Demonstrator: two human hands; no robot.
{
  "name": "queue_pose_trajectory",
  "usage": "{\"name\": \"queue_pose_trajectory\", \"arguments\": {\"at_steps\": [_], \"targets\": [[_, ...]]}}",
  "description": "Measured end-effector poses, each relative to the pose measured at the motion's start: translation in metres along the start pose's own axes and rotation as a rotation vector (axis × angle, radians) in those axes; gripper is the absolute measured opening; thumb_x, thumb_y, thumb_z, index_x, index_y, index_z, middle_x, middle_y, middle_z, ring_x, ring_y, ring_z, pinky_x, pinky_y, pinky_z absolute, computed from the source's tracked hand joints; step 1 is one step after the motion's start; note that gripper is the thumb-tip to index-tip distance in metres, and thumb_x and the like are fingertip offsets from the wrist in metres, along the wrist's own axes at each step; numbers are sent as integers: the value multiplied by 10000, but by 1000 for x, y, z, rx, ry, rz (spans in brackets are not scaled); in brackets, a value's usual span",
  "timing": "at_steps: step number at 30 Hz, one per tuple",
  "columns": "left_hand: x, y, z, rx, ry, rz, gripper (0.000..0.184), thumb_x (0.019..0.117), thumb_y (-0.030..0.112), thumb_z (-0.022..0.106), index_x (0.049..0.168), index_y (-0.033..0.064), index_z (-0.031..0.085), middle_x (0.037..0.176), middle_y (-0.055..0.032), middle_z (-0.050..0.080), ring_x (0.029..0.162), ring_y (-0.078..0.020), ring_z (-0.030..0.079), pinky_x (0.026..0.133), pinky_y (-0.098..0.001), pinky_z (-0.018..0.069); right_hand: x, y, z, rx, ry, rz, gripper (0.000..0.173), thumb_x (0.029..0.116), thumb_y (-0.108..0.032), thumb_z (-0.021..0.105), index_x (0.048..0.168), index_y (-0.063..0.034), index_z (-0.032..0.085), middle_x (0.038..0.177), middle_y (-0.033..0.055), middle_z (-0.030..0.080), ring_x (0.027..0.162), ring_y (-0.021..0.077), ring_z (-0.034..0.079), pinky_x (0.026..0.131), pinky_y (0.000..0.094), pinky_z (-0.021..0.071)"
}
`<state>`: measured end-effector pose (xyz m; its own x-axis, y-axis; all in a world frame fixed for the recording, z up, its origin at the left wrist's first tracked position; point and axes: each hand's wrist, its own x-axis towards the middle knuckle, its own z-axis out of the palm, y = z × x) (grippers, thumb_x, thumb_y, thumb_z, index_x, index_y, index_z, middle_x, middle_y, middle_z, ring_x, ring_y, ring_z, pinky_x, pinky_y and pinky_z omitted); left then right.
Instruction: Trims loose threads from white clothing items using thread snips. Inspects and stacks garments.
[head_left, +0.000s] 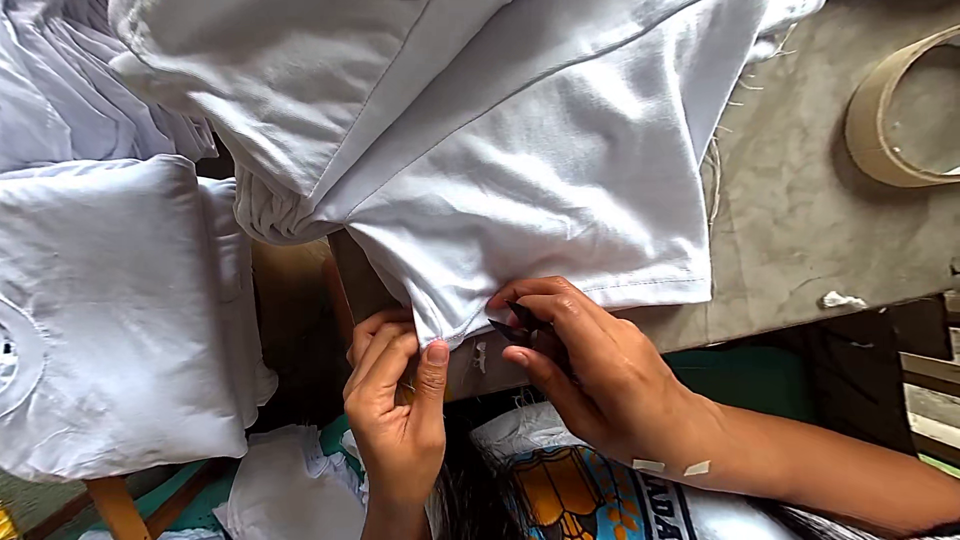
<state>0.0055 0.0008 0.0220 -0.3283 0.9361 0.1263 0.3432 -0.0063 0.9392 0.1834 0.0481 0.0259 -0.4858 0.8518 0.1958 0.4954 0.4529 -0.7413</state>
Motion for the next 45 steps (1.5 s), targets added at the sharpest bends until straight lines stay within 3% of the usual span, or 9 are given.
{"name": "queue_pose_trajectory", "arguments": {"at_steps": [3,8,13,21,25,28,32,36,45], "targets": [[1,-3,-2,-32,20,15,159,958,204,670,846,105,725,891,100,721,1049,-30,647,925,-177,512,-3,9,-8,-77,55,6,291,1076,-280,484,1105,-11,590,1011,125,640,609,116,530,470,242,394],[1,-2,-3,-90,-7,-12,145,965,219,671,883,127,746,928,120,734,1092,-29,641,963,-185,504,-8,30,-38,-330,103,99,347,967,-289,620,1130,16,654,1044,208,628,574,200,501,447,328,336],[0,-1,-2,-202,9,-35,157,990,246,648,921,183,774,1004,121,735,1117,-33,631,985,-196,489,-13,42,-55,-437,97,145,256,956,-171,591,1063,57,637,1007,249,623,601,278,530,460,381,344],[-3,-5,-5,-213,-17,13,137,982,264,668,935,203,781,1009,140,748,1129,-23,638,1016,-203,477,-14,45,-61,-482,58,184,271,975,-172,543,1077,67,616,1001,257,607,574,321,533,436,424,329],[-4,-6,1,-207,22,40,57,909,246,760,867,209,751,880,135,716,1049,-27,645,950,-183,493,-12,43,-59,-493,74,208,308,1002,-197,527,1143,68,592,982,250,584,551,315,505,433,428,317],[-4,-6,7,-142,29,69,108,875,257,791,817,198,722,798,127,683,1014,-35,636,974,-204,457,-11,28,-53,-404,134,152,339,1030,-235,551,1193,62,557,895,200,563,586,251,504,479,361,361],[-5,-9,10,-112,34,105,99,885,265,784,831,199,734,809,130,702,1075,-51,632,1077,-256,403,-16,-8,-26,-60,96,2,267,1081,-275,514,1109,-14,562,793,80,609,623,91,561,543,189,452],[-7,-12,8,-117,29,133,56,909,240,754,872,203,734,837,143,701,1067,-33,628,1088,-259,397,-9,-17,-5,-59,-1,-100,252,1067,-202,485,1047,11,619,696,58,584,500,93,482,444,201,347],[-6,-15,7,-93,22,184,47,924,214,728,884,191,723,825,145,684,1028,-11,622,1116,-283,361,-6,-17,0,-129,-40,-125,245,1056,-177,490,1019,11,642,673,55,576,479,102,478,426,211,335]]}}
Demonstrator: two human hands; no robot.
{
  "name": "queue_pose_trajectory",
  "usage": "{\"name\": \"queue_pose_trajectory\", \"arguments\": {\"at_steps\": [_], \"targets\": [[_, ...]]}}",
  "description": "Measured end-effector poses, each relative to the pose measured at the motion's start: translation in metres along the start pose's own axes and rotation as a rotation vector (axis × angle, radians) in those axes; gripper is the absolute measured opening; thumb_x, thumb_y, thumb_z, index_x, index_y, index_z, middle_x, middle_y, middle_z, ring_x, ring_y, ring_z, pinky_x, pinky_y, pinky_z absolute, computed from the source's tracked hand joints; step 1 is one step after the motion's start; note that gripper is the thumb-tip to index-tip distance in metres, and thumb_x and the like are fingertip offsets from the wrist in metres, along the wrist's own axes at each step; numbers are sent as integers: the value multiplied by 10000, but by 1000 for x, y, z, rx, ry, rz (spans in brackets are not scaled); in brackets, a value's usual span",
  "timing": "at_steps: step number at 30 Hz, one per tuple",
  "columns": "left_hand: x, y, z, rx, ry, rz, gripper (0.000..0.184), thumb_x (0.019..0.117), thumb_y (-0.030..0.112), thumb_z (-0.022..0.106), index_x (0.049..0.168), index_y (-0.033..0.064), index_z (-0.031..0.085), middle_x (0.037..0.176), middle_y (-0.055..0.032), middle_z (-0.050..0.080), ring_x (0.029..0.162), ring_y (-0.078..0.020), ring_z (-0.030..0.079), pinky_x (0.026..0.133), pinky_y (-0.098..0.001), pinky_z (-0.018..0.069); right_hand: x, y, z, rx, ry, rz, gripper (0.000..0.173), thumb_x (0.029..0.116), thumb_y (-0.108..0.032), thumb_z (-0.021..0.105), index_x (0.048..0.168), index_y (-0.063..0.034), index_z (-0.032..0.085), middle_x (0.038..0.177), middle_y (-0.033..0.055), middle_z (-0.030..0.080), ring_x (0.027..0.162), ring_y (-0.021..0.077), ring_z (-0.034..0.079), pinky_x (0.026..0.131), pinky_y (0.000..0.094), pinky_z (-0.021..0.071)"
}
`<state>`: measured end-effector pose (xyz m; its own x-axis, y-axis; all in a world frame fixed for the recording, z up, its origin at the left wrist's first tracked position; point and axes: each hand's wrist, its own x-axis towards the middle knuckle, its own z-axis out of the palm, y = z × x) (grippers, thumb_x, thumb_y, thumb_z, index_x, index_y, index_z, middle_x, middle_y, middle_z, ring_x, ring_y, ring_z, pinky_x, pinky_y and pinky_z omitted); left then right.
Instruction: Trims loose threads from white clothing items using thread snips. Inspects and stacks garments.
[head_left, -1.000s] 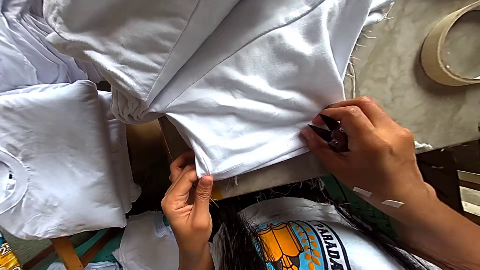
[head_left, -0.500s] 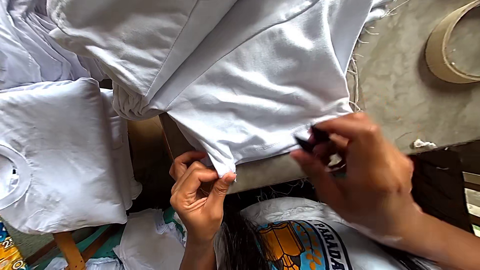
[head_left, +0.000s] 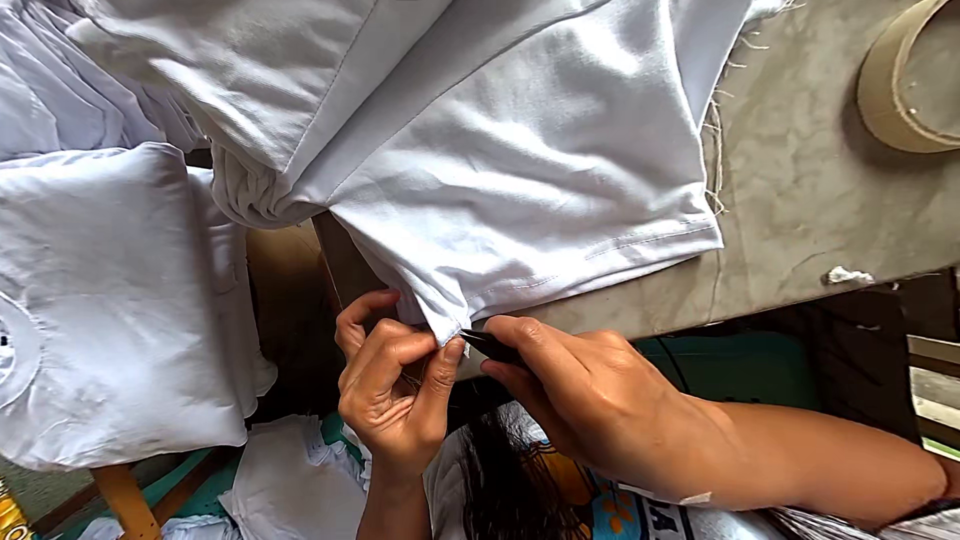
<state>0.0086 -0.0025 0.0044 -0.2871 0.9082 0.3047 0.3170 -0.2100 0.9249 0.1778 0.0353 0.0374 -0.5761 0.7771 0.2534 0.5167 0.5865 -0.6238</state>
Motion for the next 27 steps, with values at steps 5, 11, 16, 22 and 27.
{"name": "queue_pose_trajectory", "arguments": {"at_steps": [5,11,16,22,27], "targets": [[0,0,0,-1,-3,8,47,930,207,723,889,184,721,822,147,687,1015,1,625,1125,-281,358,1,-2,1,-11,-14,3,242,1053,-169,489,1020,12,647,678,60,583,472,111,482,417,218,334],[0,0,-1,-2,-11,3,60,934,216,720,886,180,721,816,145,686,1012,0,626,1125,-279,358,1,-2,3,-27,9,0,248,1058,-176,488,1013,15,640,668,57,568,473,104,471,422,210,327],[0,0,-1,4,-8,8,55,931,212,722,887,180,724,818,145,689,1028,-6,626,1124,-276,357,-1,-2,2,-22,1,-2,241,1057,-174,489,1033,16,636,687,62,578,485,107,486,425,212,335],[0,0,0,0,-5,7,52,930,207,720,887,177,723,821,142,691,1033,-9,626,1122,-277,357,0,-2,3,-30,4,-5,230,1050,-169,493,1020,8,636,677,57,577,468,110,475,417,215,331],[0,0,0,0,-3,11,52,929,215,726,889,181,725,814,145,682,1022,-3,623,1118,-270,364,-1,-1,2,-29,0,-7,235,1052,-165,487,1030,13,638,675,60,573,466,113,476,416,218,334]]}}
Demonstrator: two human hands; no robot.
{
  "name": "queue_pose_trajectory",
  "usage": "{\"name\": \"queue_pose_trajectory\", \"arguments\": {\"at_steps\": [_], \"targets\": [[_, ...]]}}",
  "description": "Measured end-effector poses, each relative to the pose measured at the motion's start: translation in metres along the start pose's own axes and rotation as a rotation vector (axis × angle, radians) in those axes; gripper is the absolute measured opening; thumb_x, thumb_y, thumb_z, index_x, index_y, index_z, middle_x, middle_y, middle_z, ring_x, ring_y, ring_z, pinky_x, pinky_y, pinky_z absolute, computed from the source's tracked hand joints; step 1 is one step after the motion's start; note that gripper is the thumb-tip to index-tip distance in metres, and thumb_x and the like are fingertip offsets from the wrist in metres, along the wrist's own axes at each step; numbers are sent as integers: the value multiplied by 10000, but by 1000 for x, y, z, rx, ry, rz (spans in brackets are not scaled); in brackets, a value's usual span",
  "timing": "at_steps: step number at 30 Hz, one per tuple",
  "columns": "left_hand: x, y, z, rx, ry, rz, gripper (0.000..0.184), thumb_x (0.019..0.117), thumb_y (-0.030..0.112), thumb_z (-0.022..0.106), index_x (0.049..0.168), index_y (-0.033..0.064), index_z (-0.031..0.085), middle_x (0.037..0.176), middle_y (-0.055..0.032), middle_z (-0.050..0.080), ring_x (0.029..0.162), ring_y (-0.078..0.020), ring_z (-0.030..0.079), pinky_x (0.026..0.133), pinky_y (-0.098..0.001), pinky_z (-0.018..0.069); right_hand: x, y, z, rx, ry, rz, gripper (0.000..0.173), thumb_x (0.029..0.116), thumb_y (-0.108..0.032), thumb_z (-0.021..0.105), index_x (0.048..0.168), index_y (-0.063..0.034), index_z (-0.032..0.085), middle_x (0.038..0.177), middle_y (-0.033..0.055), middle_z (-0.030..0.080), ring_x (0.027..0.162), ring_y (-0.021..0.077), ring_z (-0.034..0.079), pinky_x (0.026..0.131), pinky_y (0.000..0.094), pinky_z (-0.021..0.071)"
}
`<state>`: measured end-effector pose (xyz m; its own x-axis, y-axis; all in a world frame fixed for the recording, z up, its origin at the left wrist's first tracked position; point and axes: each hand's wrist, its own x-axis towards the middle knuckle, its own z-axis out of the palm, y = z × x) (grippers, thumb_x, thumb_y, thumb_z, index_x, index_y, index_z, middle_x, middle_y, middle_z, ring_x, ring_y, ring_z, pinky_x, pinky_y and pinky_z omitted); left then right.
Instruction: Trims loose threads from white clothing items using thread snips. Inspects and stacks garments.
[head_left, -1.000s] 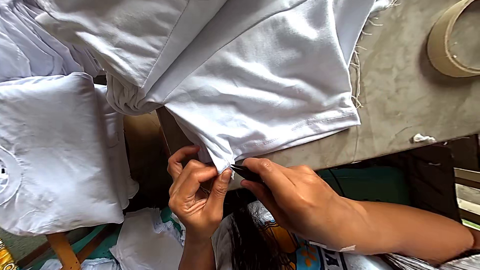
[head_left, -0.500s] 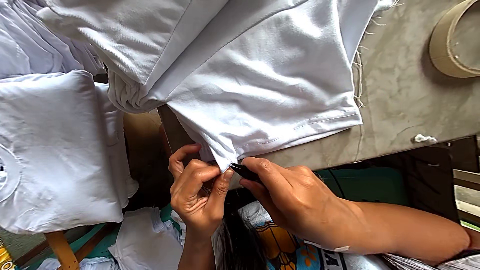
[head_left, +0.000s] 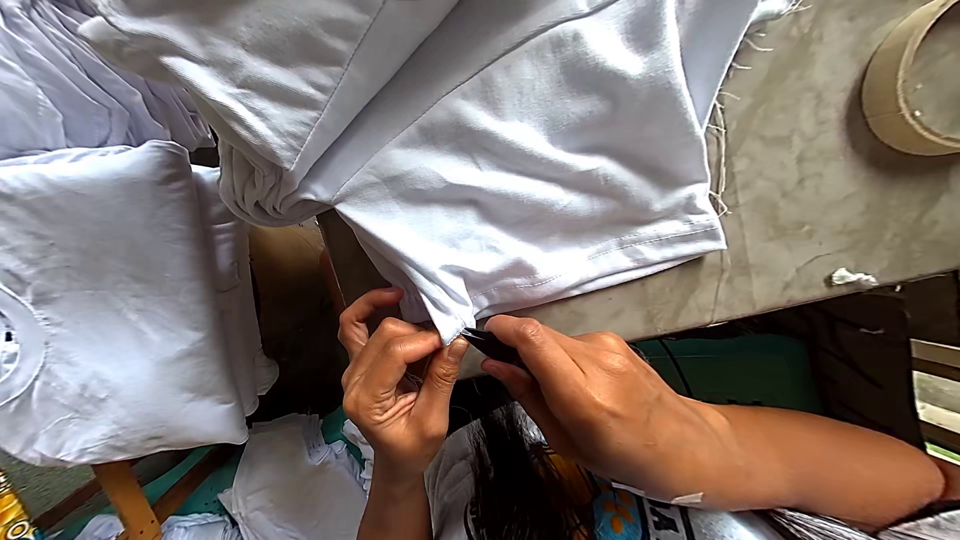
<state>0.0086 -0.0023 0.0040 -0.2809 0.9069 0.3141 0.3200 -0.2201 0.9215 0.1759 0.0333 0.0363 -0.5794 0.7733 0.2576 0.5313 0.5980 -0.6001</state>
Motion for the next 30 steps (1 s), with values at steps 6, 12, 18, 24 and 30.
{"name": "queue_pose_trajectory", "arguments": {"at_steps": [6,12,18,24,30], "targets": [[0,0,-1,7,-5,1,59,933,213,723,886,177,726,821,144,690,1035,-5,623,1114,-269,369,1,0,1,12,1,3,238,1055,-171,486,1031,15,632,675,60,573,472,110,480,419,217,334],[0,0,0,16,-6,6,64,934,223,724,889,177,727,818,147,688,1033,0,622,1116,-264,366,-1,0,2,13,-8,2,244,1054,-172,483,1041,21,631,685,61,576,476,110,484,420,214,339],[0,0,0,2,-7,4,53,931,212,722,890,178,729,826,142,693,1046,-9,623,1122,-269,359,0,0,1,9,-4,-1,244,1053,-174,481,1040,19,631,686,61,576,475,109,483,418,216,337],[0,0,0,12,-11,1,61,934,213,720,888,174,727,823,142,688,1058,-13,616,1123,-272,355,1,1,1,7,-3,0,234,1052,-169,488,1026,16,630,673,56,564,466,104,468,417,214,328],[0,0,0,6,-15,-3,55,930,215,722,890,178,729,826,143,690,1060,-9,618,1123,-266,358,0,1,1,6,-3,-3,237,1049,-168,486,1033,17,634,678,60,573,471,111,478,417,217,331]]}}
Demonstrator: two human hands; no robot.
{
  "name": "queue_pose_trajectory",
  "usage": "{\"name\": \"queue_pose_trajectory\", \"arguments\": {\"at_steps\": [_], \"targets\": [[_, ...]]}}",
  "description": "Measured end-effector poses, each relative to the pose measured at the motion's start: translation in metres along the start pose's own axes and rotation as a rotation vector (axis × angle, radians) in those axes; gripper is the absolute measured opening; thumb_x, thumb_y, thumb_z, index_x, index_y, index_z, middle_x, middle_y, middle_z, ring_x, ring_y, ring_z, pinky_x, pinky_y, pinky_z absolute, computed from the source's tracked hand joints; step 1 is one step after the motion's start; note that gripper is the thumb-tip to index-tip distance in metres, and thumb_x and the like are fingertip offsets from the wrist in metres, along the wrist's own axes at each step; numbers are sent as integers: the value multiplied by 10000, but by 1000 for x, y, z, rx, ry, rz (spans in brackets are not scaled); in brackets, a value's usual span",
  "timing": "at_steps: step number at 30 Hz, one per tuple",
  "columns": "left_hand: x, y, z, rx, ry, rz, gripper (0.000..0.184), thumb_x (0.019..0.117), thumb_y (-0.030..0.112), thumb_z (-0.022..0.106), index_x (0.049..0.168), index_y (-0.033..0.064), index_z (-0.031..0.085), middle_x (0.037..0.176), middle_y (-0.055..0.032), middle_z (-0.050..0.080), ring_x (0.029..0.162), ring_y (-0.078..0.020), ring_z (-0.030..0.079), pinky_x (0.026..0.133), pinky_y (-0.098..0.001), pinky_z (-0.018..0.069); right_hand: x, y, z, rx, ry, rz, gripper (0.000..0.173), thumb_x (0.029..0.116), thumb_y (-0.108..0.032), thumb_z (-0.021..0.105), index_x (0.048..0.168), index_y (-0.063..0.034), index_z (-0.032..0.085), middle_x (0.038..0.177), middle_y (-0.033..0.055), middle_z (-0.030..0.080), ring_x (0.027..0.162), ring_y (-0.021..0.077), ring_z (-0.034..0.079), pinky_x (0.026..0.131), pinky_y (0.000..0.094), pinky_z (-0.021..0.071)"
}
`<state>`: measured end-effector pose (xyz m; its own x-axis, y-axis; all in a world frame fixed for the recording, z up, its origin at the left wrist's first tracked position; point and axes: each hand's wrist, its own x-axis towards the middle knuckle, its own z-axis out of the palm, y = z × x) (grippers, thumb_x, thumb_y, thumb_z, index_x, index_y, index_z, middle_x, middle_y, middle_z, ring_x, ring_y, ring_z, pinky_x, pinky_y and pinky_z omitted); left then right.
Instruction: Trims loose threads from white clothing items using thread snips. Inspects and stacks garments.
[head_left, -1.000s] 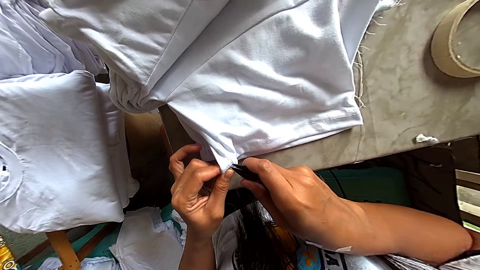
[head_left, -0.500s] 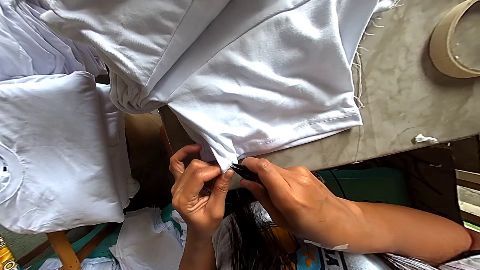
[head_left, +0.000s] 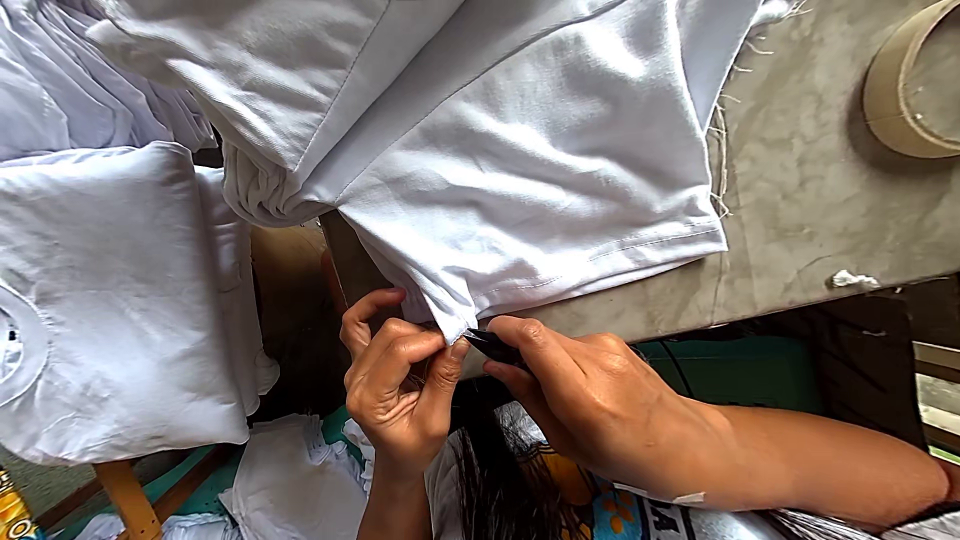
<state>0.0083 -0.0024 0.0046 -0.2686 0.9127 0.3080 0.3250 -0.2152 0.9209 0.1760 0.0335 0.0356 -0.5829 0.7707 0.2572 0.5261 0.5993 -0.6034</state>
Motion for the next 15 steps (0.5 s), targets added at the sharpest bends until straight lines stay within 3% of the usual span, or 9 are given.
{"name": "queue_pose_trajectory", "arguments": {"at_steps": [15], "targets": [[0,0,-1,-1,-6,6,55,936,205,719,891,172,724,826,139,688,1064,-12,619,1138,-277,347,2,1,1,11,-2,-1,232,1048,-163,487,1037,21,629,678,59,574,474,107,479,424,212,340]]}}
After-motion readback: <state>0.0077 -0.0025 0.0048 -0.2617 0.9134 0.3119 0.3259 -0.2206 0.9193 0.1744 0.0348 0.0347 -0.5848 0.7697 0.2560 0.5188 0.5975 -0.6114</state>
